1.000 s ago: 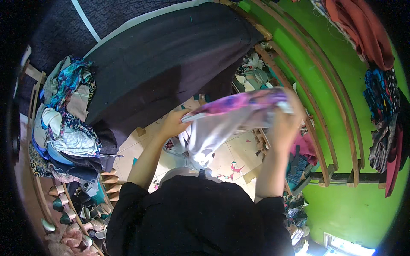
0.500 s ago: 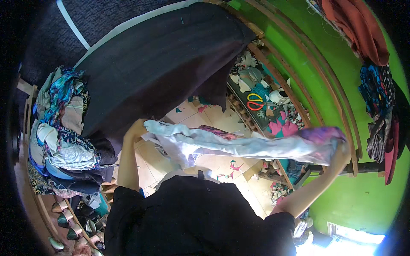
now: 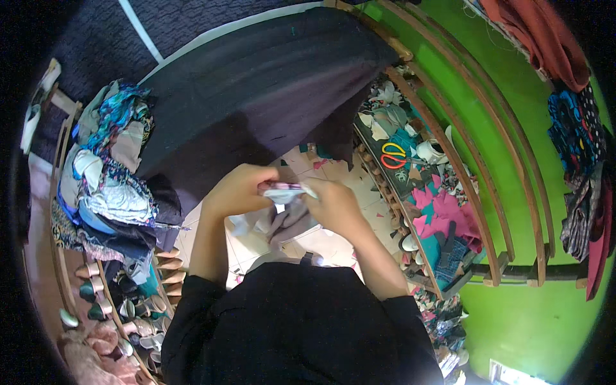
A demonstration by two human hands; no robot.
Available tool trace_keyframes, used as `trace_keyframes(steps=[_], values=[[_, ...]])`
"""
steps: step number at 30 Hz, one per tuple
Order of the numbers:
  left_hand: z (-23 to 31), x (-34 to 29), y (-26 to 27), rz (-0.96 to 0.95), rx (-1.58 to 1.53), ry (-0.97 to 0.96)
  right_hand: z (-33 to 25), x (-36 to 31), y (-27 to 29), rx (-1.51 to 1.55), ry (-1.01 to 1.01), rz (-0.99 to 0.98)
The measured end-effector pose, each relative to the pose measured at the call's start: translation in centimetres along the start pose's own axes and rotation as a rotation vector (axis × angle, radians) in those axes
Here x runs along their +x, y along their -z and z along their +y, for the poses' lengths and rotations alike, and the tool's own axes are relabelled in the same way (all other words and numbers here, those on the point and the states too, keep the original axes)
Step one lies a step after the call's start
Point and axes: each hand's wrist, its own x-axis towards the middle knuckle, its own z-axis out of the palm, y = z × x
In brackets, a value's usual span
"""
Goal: Folding various pieces of printed fabric on a workbench in a workshop.
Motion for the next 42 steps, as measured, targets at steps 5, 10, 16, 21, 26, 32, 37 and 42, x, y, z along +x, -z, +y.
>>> trace_keyframes(steps=[5, 10, 16, 21, 26, 32, 37, 42], values=[[-3.1, -6.8, -3.1, 0.038, -0.013, 0.23, 2.4, -2.3, 4.9, 0.186, -0.04, 0.38], [-3.2, -10.8, -6.4, 0.209, -0.228, 0.503, 6.5, -3.6, 10.7, 0.269, -0.002, 0.811], [-3.5, -12.9, -10.0, 0.51, -0.18, 0.419, 9.0, -3.8, 12.4, 0.456, 0.127, 1.047], [-2.1, -14.9, -10.6, 0.518, -0.583, 0.551, 11.1, -4.6, 13.5, 0.607, 0.084, 1.224], [0.2, -14.5, -12.0, 0.907, -0.807, 0.543, 11.4, -3.4, 13.6, 0.146, 0.077, 0.623], [2.4, -12.1, -15.1, 0.912, -0.384, 0.594, 3.3, -0.4, 4.7, 0.245, 0.387, -0.266], [6.0, -10.1, -15.4, 0.698, -0.365, 0.466, 0.7, -1.8, -4.7, 0.204, 0.489, -0.711], [6.3, -12.2, -15.3, 0.725, -0.215, 0.659, 1.1, -1.3, -5.4, -0.009, 0.557, -0.698]])
